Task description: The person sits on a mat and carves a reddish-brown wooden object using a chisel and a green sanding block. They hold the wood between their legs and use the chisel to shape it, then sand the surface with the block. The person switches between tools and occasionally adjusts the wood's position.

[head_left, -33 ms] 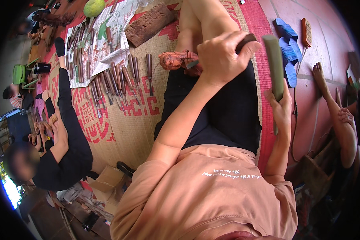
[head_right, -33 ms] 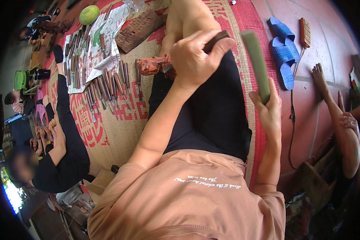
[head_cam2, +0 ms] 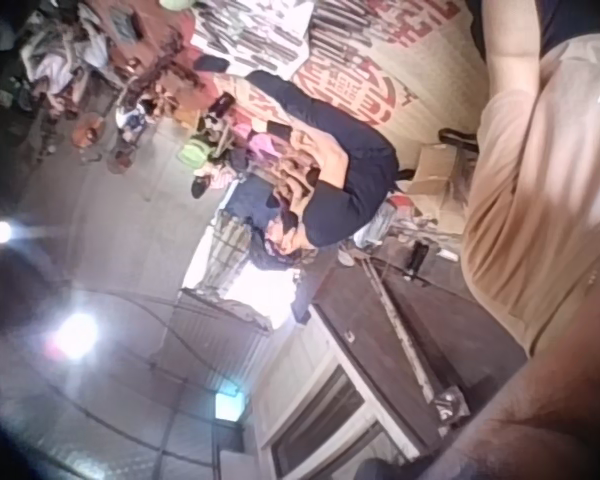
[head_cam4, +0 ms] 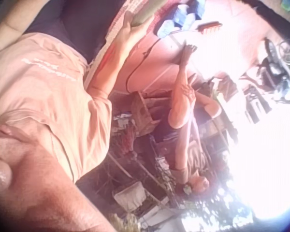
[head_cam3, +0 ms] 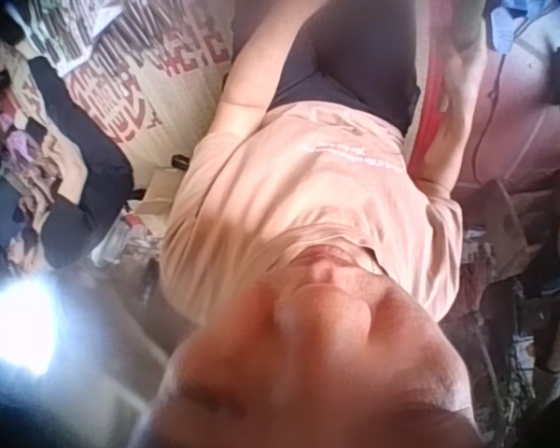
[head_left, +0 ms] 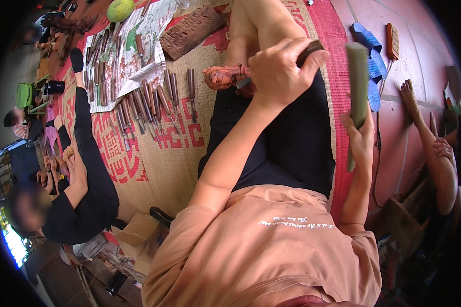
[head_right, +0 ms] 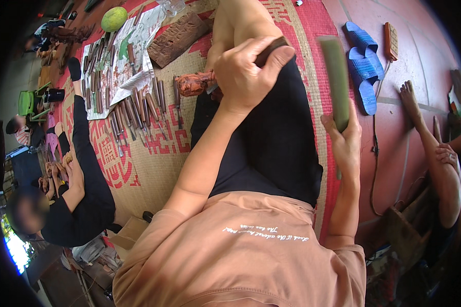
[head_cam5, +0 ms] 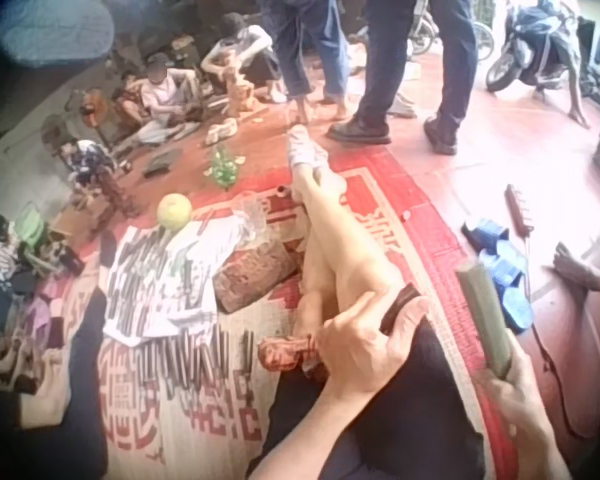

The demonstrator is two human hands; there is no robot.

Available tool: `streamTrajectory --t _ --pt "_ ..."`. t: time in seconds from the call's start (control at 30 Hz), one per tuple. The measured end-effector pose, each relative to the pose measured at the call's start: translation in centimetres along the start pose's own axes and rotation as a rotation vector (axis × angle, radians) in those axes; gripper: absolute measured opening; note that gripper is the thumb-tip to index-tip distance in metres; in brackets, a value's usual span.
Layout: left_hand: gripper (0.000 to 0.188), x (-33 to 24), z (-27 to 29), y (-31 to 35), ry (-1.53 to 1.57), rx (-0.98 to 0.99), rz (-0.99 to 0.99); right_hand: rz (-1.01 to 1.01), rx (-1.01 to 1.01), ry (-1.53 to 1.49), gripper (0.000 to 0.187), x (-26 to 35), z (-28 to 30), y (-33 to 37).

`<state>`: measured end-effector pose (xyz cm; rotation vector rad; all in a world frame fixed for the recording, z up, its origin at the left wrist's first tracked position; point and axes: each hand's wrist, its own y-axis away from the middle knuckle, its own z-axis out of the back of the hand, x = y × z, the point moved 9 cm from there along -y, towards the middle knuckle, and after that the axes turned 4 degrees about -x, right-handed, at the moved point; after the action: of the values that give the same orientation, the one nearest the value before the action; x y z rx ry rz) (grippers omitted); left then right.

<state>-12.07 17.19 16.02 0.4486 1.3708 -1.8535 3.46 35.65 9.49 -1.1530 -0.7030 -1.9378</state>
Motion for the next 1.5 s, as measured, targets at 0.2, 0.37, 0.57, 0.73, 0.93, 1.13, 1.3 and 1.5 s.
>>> streamTrajectory --t 0.2,0.37,0.57,0.73,0.93,1.13,1.3,1.5 --pt "0.04 -4.2 -0.4 -1.0 -0.023 0.103 -0.147 -0.022 0.036 -0.015 0.045 -0.1 -1.0 0.1" --pt "0.044 -2.4 -1.4 -0.7 0.068 0.116 -0.042 -0.084 0.029 -0.059 0.049 -0.5 -0.8 0.3" --pt "0.047 -1.7 -1.4 -0.6 0.072 0.101 0.002 -0.116 0.038 -0.052 0.05 -0.5 -0.5 0.3" --pt "0.048 -0.9 -1.3 -0.9 0.134 0.102 0.096 -0.054 0.016 -0.112 0.049 0.7 -0.5 -0.5" --pt "0.049 -0.5 -1.2 -1.0 0.108 0.088 0.15 -0.001 0.088 -0.009 0.044 1.4 -0.7 -1.6" --pt "0.047 -0.4 -1.4 -0.8 0.025 0.088 0.14 0.039 0.108 0.054 0.044 1.0 -0.7 -2.3" --pt "0.046 -0.2 -1.7 -0.6 0.0 0.082 0.117 0.025 0.146 -0.082 0.044 0.8 -1.2 -2.5" --pt "0.046 0.2 -2.0 -0.4 -0.017 0.11 0.132 0.008 0.163 -0.034 0.048 0.4 -1.3 -2.7"
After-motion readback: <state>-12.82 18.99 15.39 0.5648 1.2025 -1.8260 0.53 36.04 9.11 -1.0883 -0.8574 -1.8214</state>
